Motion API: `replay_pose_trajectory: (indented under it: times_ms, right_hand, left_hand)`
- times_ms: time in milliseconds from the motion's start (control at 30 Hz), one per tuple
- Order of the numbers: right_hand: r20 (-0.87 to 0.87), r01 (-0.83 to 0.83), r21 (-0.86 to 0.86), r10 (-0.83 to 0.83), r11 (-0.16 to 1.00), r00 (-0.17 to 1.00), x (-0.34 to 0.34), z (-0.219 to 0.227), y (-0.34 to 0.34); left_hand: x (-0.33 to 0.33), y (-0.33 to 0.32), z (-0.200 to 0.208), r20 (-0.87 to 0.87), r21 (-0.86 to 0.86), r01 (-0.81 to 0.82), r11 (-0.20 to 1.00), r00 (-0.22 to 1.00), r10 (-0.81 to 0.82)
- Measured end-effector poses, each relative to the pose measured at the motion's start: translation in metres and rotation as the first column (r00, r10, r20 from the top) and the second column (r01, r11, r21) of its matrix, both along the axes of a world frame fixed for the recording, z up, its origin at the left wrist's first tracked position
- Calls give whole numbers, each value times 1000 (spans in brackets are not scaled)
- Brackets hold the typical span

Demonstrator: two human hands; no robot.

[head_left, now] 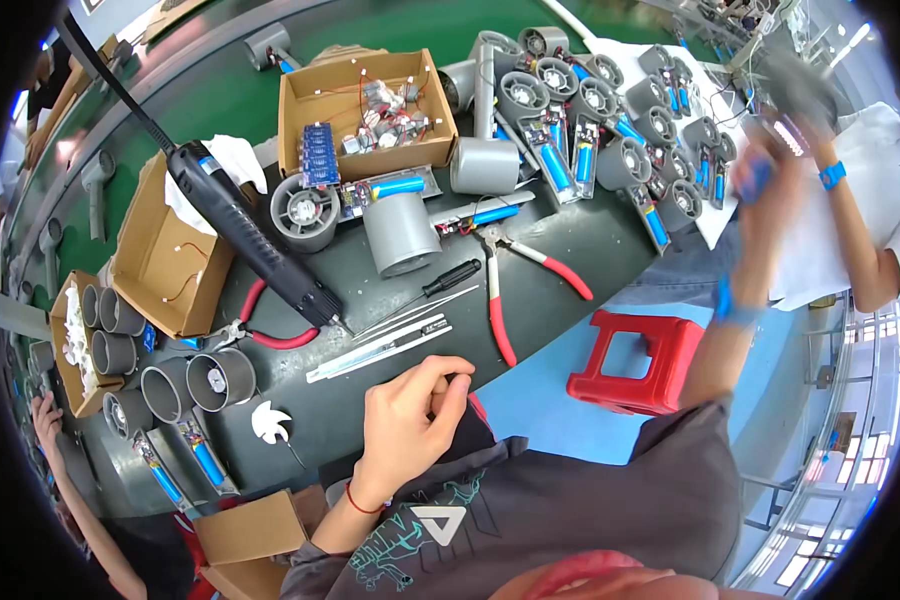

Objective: Manually assemble handheld fans by installing blades, housings, and components.

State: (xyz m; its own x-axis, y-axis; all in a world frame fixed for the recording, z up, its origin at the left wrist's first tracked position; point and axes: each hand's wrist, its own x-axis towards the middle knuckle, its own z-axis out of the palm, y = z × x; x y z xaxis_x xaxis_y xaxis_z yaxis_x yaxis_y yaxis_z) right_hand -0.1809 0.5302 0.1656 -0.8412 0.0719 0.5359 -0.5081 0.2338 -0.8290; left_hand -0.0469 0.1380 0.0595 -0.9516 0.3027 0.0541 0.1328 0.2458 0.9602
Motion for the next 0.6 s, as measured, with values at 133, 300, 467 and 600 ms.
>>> replay_pose_trajectory:
  times_ms: [133, 300, 467, 600]
  right_hand:
    - [371, 405, 189, -447, 894, 814, -96, -30, 108]
    - [417, 248, 448, -446, 859, 792, -160, -48, 153]
    - [516, 184, 595, -548, 782, 658, -183, -59, 166]
    - [365, 110, 842, -707, 529, 606, -188, -62, 176]
  left_hand:
    - [1, -7, 6, -11, 56, 12, 998, 1000, -12]
    - [-1, -6, 10, 56, 71, -30, 997, 998, 26]
    - [-4, -6, 15, 1, 19, -16, 1000, 1000, 16]
    - [-5, -6, 15, -7, 39, 0, 999, 1000, 1]
